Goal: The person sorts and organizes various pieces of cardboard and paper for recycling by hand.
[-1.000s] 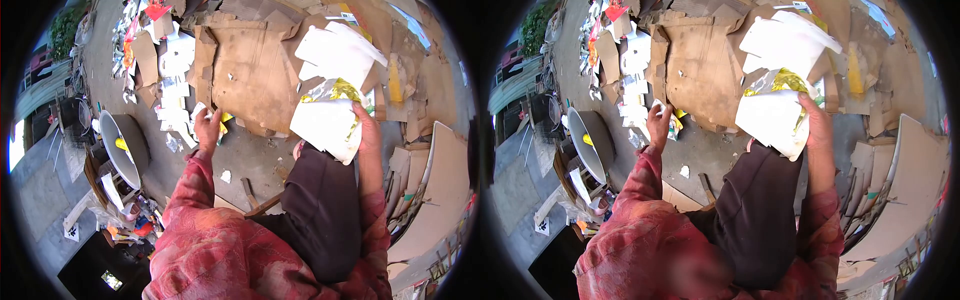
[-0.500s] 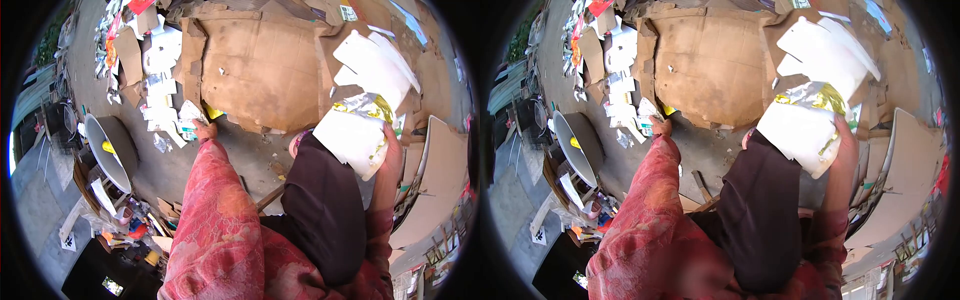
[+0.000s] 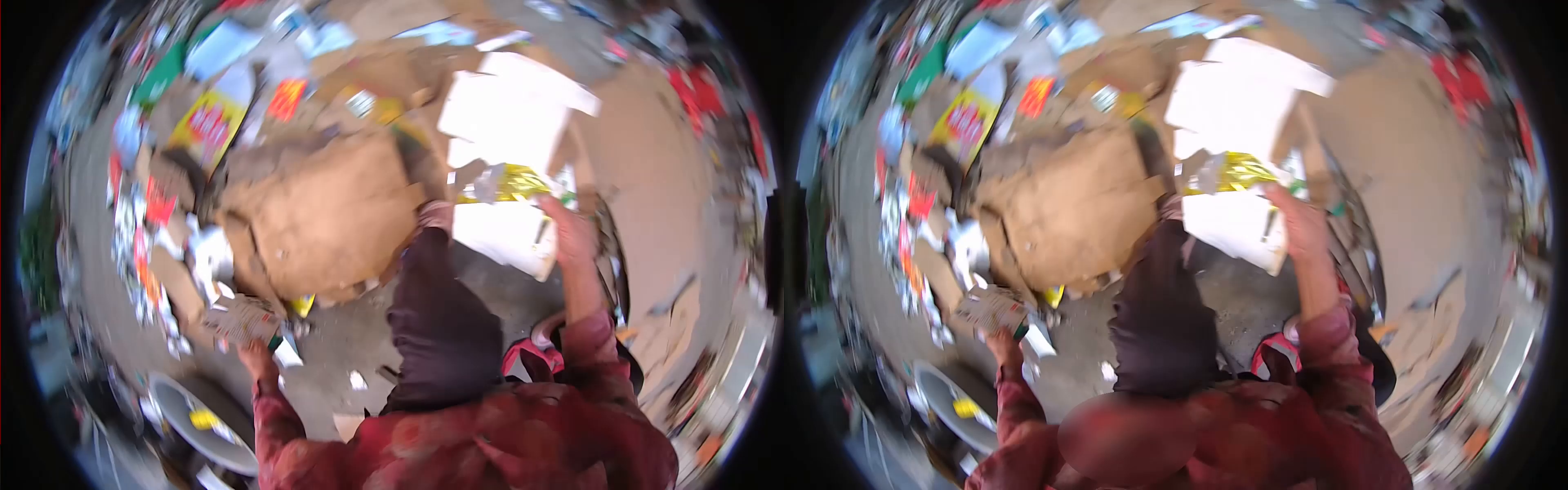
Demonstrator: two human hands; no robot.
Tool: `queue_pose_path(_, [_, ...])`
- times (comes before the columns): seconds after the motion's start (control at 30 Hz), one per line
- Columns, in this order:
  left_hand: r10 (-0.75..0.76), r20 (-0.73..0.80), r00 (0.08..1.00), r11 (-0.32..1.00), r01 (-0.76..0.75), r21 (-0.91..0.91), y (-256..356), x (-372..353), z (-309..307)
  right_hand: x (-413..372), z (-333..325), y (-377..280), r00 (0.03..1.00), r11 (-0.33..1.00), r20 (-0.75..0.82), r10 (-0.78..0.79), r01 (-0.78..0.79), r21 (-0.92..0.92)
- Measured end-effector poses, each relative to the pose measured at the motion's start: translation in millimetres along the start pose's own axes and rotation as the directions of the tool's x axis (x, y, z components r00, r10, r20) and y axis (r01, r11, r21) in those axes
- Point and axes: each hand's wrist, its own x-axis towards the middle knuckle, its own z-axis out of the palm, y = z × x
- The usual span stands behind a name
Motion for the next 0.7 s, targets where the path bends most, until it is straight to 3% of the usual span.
queue_pose_path(0.03, [0.124,0.088,0.988,0.986,-0.133,0.098,24.8,10.4,26.1,14.7,3.8,15.7,0.997,0.998,0.042,-0.057,0.058,-0.023])
queue_pose_path(0.07, [0.156,0.155,0.976,0.982,-0.170,0.079,34.4,23.5,42.4,9.2,-1.0,9.9,0.990,0.993,0.080,-0.117,0.118,-0.011])
queue_pose_path(0.1, [0.388,0.432,0.814,0.770,-0.544,0.334,44.4,34.7,54.7,-6.9,-0.7,-6.1,0.976,0.972,0.008,-0.216,0.216,-0.095])
queue_pose_path(0.17, [0.297,0.514,0.805,0.853,-0.465,0.235,108.5,3.0,126.7,-39.3,21.3,-30.9,0.895,0.868,-0.023,-0.446,0.426,-0.256])
queue_pose_path(0.2, [0.276,0.588,0.760,0.854,-0.475,0.213,132.6,-15.8,163.3,-39.3,12.7,-30.2,0.877,0.859,-0.044,-0.479,0.458,-0.231])
queue_pose_path(0.23, [0.250,0.656,0.712,0.845,-0.491,0.211,157.1,-39.4,198.9,-34.1,4.0,-26.5,0.771,0.736,-0.077,-0.632,0.567,-0.370])
queue_pose_path(0.27, [0.285,0.780,0.557,0.896,-0.444,-0.010,171.3,-63.0,220.6,-57.0,-2.3,-37.9,0.687,0.654,-0.099,-0.720,0.622,-0.431])
queue_pose_path(0.3, [0.292,0.837,0.463,0.910,-0.404,-0.094,182.9,-93.7,248.0,-80.6,-8.4,-49.4,0.593,0.565,-0.120,-0.796,0.658,-0.498])
queue_pose_path(0.37, [0.355,0.889,0.289,0.906,-0.339,-0.252,201.5,-159.4,296.5,-140.9,1.5,-81.6,0.542,0.464,0.009,-0.840,0.728,-0.504])
queue_pose_path(0.4, [0.301,0.930,0.212,0.929,-0.283,-0.236,209.9,-185.1,311.2,-169.4,8.3,-91.8,0.447,0.372,0.012,-0.895,0.759,-0.535])
queue_pose_path(0.43, [0.255,0.947,0.195,0.934,-0.302,-0.190,220.0,-217.6,317.8,-177.1,4.4,-90.6,0.413,0.358,-0.018,-0.911,0.767,-0.532])
queue_pose_path(0.5, [0.257,0.955,0.149,0.954,-0.195,-0.226,219.7,-268.6,327.5,-182.3,-11.2,-78.9,0.481,0.347,0.195,-0.855,0.809,-0.475])
queue_pose_path(0.53, [0.253,0.961,0.107,0.949,-0.219,-0.226,221.8,-285.5,327.1,-190.1,-17.7,-73.8,0.459,0.342,0.155,-0.875,0.811,-0.474])
queue_pose_path(0.6, [0.170,0.982,0.085,0.970,-0.192,-0.151,223.7,-317.6,323.0,-211.1,-28.7,-64.8,0.194,-0.041,0.302,-0.933,0.778,-0.627])
queue_pose_path(0.63, [0.161,0.986,0.041,0.964,-0.220,-0.148,223.4,-327.5,320.3,-222.4,-34.9,-60.8,0.173,-0.036,0.259,-0.950,0.765,-0.643])
queue_pose_path(0.7, [0.028,0.999,-0.014,0.976,-0.218,-0.031,226.6,-338.5,318.5,-242.9,-50.1,-53.5,0.169,-0.115,0.356,-0.919,0.749,-0.653])
